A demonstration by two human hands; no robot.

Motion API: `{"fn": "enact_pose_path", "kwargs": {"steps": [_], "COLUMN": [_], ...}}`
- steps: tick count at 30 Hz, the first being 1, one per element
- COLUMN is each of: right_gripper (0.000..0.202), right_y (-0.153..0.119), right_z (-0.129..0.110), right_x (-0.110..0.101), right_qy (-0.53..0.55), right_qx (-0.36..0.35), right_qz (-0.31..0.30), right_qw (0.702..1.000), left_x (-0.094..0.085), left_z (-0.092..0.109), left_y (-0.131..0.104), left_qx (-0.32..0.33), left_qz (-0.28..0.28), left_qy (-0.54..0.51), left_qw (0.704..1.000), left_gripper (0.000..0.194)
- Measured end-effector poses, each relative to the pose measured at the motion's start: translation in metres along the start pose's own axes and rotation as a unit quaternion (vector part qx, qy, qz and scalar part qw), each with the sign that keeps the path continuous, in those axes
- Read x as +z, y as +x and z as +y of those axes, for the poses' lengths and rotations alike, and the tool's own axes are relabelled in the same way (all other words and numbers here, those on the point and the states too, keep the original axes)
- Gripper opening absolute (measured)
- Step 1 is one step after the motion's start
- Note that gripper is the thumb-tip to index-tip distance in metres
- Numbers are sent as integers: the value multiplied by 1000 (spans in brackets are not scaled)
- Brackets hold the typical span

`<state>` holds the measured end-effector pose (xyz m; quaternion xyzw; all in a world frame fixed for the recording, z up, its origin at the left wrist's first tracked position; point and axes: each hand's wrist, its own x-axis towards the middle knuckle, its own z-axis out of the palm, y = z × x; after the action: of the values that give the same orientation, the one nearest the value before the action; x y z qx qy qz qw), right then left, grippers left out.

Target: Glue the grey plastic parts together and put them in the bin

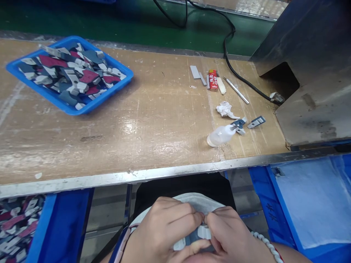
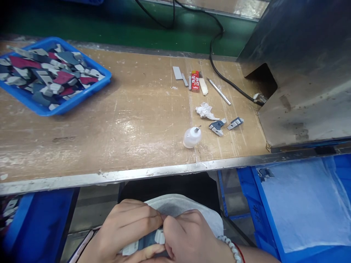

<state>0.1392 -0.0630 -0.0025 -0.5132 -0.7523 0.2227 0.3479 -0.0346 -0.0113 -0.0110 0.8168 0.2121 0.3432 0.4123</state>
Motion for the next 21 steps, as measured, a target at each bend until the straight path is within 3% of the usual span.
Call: {"fn": "enact_pose_path", "kwargs": {"steps": [6,21], "right_gripper": [66,66], "right_y": [-1,-3], "right_z": [-3,-3], "right_x": [-3,-3], "right_qy": [-75,-74], "right_qx": [15,23], "right_qz": [-23,-16], "right_qw": [997,997], "left_x": [0,0], "left_z": [0,0], "left_y": [2,4], "left_qx": [-3,-6], "left_qz": [-3,-9], "left_qy": [2,3], "left_qw": [1000,1000], "left_gripper": [23,22]}}
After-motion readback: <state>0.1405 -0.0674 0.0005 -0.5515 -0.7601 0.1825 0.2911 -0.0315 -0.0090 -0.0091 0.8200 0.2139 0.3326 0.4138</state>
